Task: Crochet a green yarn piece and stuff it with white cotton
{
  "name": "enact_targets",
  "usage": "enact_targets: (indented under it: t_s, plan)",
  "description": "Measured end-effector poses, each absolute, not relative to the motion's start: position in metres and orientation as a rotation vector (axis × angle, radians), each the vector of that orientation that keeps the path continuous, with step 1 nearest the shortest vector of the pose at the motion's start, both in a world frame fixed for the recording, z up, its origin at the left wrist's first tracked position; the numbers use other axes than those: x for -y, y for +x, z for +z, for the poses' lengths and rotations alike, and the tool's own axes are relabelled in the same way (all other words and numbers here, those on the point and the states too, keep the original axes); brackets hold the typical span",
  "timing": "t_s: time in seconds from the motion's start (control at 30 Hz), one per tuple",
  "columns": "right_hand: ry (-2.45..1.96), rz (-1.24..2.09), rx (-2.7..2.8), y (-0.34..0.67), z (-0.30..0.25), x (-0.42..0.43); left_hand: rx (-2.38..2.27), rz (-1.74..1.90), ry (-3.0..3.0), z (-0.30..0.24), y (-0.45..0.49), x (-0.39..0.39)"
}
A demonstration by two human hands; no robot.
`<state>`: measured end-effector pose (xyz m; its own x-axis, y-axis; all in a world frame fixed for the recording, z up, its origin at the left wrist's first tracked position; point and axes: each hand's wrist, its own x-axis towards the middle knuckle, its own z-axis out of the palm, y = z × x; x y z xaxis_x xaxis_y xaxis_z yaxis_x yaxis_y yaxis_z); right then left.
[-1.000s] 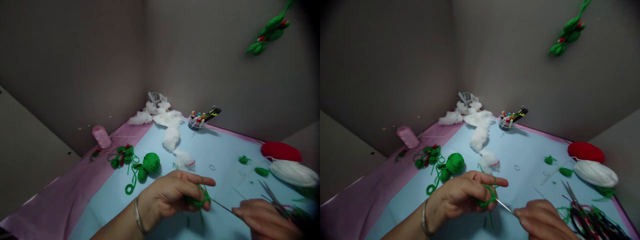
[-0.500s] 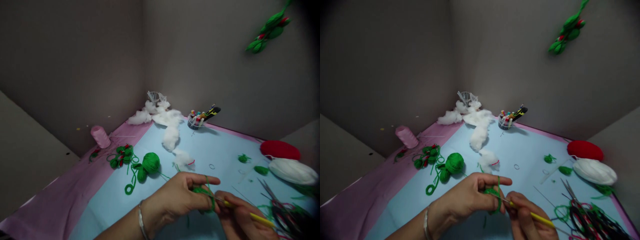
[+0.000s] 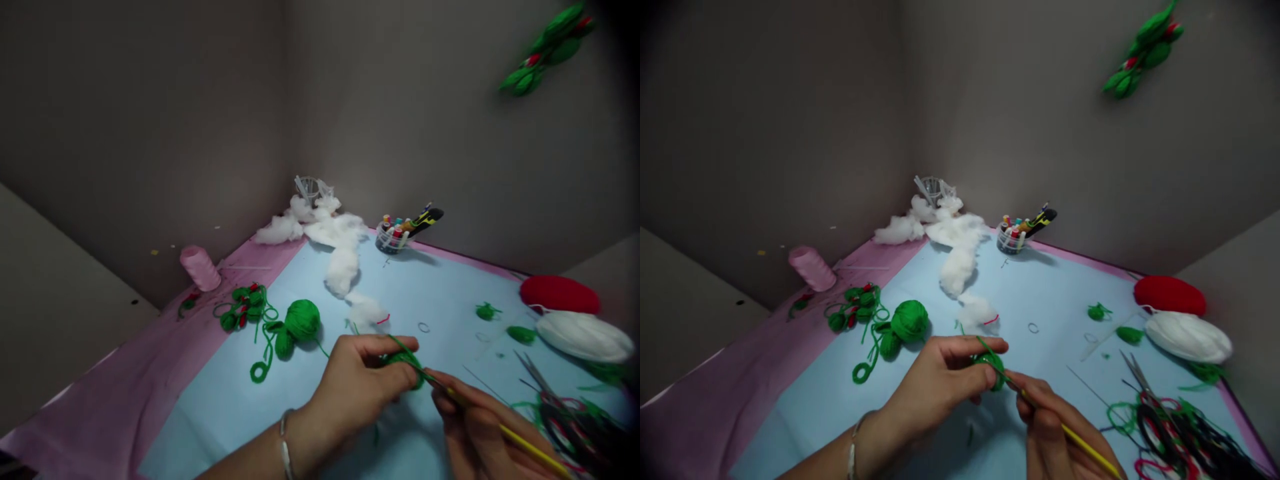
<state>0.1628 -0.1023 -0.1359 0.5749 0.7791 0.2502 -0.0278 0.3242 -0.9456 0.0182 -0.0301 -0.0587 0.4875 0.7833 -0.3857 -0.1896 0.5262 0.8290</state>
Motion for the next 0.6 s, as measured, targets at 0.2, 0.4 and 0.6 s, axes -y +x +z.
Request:
enact_targets:
  t_s: [0.2,0.4,0.6]
  plan:
    - [-1.147,0.676,0.763,0.164,-0.14,0.106,-0.78,0.636,0.979,-0.057,0.009,0.027]
    - [-1.095,0.732,0.763,0.161,-0.127,0.1,-0.735,0.655,0.846,-0.068,0.009,0.028]
    - [-1.065,0.643,0.935,0.175,-0.137,0.102,-0.677,0.622,0.818,-0.066,0.008,0.025]
